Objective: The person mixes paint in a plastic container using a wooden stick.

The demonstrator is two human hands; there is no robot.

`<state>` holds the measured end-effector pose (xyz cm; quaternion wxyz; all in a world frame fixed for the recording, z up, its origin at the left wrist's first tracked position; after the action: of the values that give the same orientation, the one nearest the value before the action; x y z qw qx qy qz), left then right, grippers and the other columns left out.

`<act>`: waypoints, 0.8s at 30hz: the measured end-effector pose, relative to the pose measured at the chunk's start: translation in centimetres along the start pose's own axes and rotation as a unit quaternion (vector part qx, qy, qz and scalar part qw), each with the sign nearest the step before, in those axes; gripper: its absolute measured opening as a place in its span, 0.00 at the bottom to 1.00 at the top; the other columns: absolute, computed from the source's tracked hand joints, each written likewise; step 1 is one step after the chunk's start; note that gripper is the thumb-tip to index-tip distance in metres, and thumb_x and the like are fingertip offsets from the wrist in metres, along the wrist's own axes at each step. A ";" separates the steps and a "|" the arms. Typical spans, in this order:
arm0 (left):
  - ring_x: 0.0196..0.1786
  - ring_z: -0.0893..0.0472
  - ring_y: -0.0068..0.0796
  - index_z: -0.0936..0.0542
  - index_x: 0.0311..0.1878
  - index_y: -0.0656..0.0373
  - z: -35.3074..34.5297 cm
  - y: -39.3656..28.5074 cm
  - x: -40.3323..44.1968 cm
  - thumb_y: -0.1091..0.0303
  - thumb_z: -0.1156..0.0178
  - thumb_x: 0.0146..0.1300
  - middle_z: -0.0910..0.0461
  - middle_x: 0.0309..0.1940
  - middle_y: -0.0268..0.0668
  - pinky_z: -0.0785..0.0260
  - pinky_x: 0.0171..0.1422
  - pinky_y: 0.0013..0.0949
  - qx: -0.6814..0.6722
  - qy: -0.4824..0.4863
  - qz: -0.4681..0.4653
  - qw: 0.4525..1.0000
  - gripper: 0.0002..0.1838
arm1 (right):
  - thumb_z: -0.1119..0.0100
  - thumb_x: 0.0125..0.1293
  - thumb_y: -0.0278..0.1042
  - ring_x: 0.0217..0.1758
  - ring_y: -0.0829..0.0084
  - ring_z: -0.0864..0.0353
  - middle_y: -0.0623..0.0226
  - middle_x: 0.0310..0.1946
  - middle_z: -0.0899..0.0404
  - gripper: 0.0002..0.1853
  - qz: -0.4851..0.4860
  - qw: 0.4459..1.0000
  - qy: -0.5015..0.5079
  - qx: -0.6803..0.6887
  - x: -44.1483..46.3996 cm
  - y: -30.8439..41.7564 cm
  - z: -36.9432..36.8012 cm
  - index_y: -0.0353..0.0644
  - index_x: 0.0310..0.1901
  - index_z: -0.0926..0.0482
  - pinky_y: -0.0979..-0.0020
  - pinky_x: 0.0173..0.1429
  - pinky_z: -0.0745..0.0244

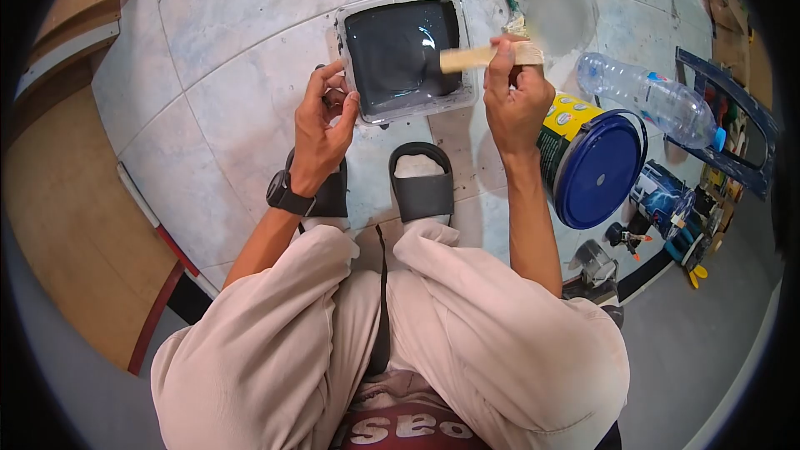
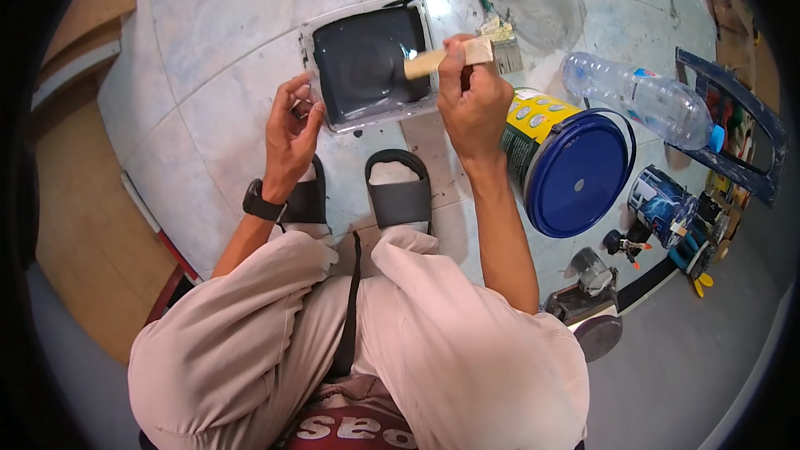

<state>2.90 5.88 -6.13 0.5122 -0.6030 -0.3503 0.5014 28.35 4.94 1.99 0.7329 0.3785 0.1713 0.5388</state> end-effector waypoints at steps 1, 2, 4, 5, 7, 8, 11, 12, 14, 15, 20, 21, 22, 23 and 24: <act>0.41 0.28 0.14 0.29 0.70 0.64 0.0 0.0 0.0 0.82 0.40 0.72 0.29 0.44 0.28 0.31 0.43 0.19 0.006 0.000 -0.002 1.000 0.24 | 0.44 0.80 0.36 0.22 0.78 0.24 0.68 0.23 0.21 0.13 0.003 0.998 -0.011 0.064 0.3 0.1 -0.2 0.34 0.43 0.18 0.72 0.27 0.30; 0.41 0.28 0.14 0.29 0.70 0.64 0.0 0.1 0.0 0.82 0.40 0.72 0.29 0.44 0.28 0.31 0.43 0.19 0.006 0.001 -0.003 1.000 0.24 | 0.45 0.80 0.36 0.24 0.85 0.27 0.71 0.23 0.24 0.14 0.007 0.992 -0.022 0.127 0.6 0.2 -0.5 0.32 0.44 0.18 0.77 0.27 0.32; 0.41 0.28 0.14 0.30 0.70 0.64 0.0 0.0 0.0 0.82 0.40 0.72 0.29 0.45 0.29 0.31 0.44 0.19 0.005 -0.004 -0.017 1.000 0.25 | 0.46 0.81 0.36 0.25 0.84 0.25 0.70 0.25 0.22 0.14 0.037 0.990 -0.019 0.133 0.5 0.9 -1.9 0.32 0.44 0.19 0.77 0.28 0.32; 0.41 0.28 0.14 0.30 0.70 0.64 0.0 0.0 0.1 0.82 0.40 0.72 0.29 0.45 0.29 0.31 0.44 0.19 0.006 -0.004 -0.018 1.000 0.25 | 0.45 0.80 0.35 0.24 0.78 0.22 0.69 0.26 0.20 0.12 0.039 0.986 0.012 0.159 0.2 1.3 -2.9 0.34 0.43 0.19 0.73 0.28 0.29; 0.41 0.28 0.14 0.30 0.70 0.64 0.0 0.1 0.1 0.82 0.40 0.72 0.29 0.45 0.28 0.31 0.44 0.19 0.001 -0.003 -0.007 1.000 0.25 | 0.44 0.78 0.32 0.22 0.71 0.18 0.65 0.30 0.16 0.09 0.058 0.984 0.040 0.162 -0.6 1.6 -4.4 0.36 0.43 0.19 0.67 0.28 0.25; 0.41 0.28 0.14 0.30 0.70 0.64 0.0 0.1 0.0 0.82 0.40 0.72 0.29 0.45 0.28 0.31 0.44 0.19 0.001 -0.002 -0.007 1.000 0.25 | 0.44 0.78 0.32 0.22 0.71 0.18 0.65 0.30 0.16 0.09 0.059 0.984 0.040 0.161 -1.0 1.5 -4.0 0.36 0.43 0.19 0.67 0.28 0.25; 0.41 0.28 0.14 0.30 0.70 0.64 0.1 0.3 -0.1 0.82 0.40 0.72 0.29 0.45 0.28 0.31 0.45 0.19 -0.008 -0.008 -0.001 1.000 0.25 | 0.44 0.78 0.32 0.22 0.72 0.19 0.62 0.27 0.17 0.09 0.032 0.998 0.032 0.040 -1.2 1.0 -1.5 0.35 0.43 0.19 0.69 0.28 0.26; 0.41 0.28 0.14 0.29 0.70 0.64 0.1 0.3 -0.1 0.82 0.40 0.72 0.29 0.45 0.27 0.31 0.45 0.19 -0.001 -0.010 -0.001 1.000 0.25 | 0.44 0.78 0.32 0.22 0.72 0.19 0.62 0.27 0.17 0.09 0.035 0.998 0.033 0.040 -0.8 0.9 -1.2 0.35 0.43 0.19 0.69 0.28 0.26; 0.40 0.28 0.14 0.29 0.70 0.63 0.1 0.2 0.0 0.82 0.40 0.72 0.29 0.45 0.27 0.31 0.44 0.19 0.006 -0.012 -0.004 1.000 0.25 | 0.45 0.80 0.34 0.21 0.77 0.22 0.65 0.24 0.20 0.10 -0.012 0.994 -0.030 0.103 0.4 -0.3 -0.2 0.36 0.44 0.18 0.71 0.27 0.29; 0.40 0.28 0.14 0.29 0.70 0.63 0.2 0.1 -0.1 0.82 0.40 0.72 0.29 0.44 0.27 0.31 0.45 0.19 0.009 -0.012 0.006 1.000 0.25 | 0.46 0.82 0.36 0.24 0.87 0.29 0.74 0.23 0.25 0.12 -0.027 0.986 -0.021 0.163 0.7 -0.7 -1.0 0.36 0.48 0.18 0.79 0.28 0.34; 0.38 0.27 0.13 0.28 0.69 0.64 0.4 0.6 -0.3 0.79 0.39 0.73 0.28 0.42 0.28 0.30 0.42 0.20 0.031 -0.016 -0.039 0.999 0.23 | 0.43 0.81 0.41 0.25 0.88 0.29 0.74 0.22 0.24 0.17 -0.172 0.960 0.052 0.212 0.8 -1.9 -3.6 0.32 0.54 0.19 0.81 0.28 0.36; 0.38 0.26 0.14 0.28 0.70 0.63 0.5 1.2 -0.4 0.78 0.39 0.73 0.28 0.42 0.28 0.30 0.43 0.20 0.015 -0.024 -0.035 0.999 0.23 | 0.42 0.80 0.42 0.24 0.88 0.30 0.74 0.21 0.24 0.21 -0.185 0.960 0.059 0.204 0.5 -2.6 -3.5 0.30 0.60 0.23 0.80 0.28 0.36; 0.38 0.26 0.14 0.27 0.70 0.61 0.5 1.7 -0.4 0.78 0.38 0.73 0.27 0.42 0.29 0.29 0.45 0.20 0.001 -0.034 -0.031 0.999 0.24 | 0.41 0.79 0.43 0.21 0.87 0.29 0.71 0.20 0.22 0.27 -0.219 0.950 0.124 0.185 0.2 -3.9 -3.3 0.29 0.68 0.29 0.79 0.27 0.35; 0.39 0.25 0.15 0.28 0.71 0.60 0.6 2.1 -0.4 0.76 0.37 0.73 0.26 0.43 0.29 0.29 0.46 0.20 0.001 -0.036 -0.035 0.999 0.25 | 0.38 0.77 0.46 0.20 0.83 0.26 0.67 0.22 0.19 0.32 -0.233 0.953 0.146 0.127 0.1 -3.9 -1.8 0.33 0.72 0.32 0.77 0.27 0.32; 0.40 0.24 0.16 0.28 0.72 0.59 0.8 2.0 -0.3 0.75 0.35 0.72 0.25 0.43 0.30 0.28 0.48 0.20 0.004 -0.042 -0.037 0.998 0.27 | 0.36 0.75 0.50 0.18 0.80 0.24 0.63 0.23 0.16 0.37 -0.247 0.952 0.168 0.071 -0.5 -3.0 -0.2 0.36 0.76 0.34 0.76 0.28 0.30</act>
<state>1.91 5.38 -7.99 0.5178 -0.5662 -0.3915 0.5080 30.00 4.13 -0.43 0.7750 0.2793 0.4178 0.3831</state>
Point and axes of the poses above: each hand's wrist, its own x-axis towards the middle knuckle, its own z-axis out of the back of the hand, y = z × x, the point moved 7 cm from there along x, towards the middle knuckle
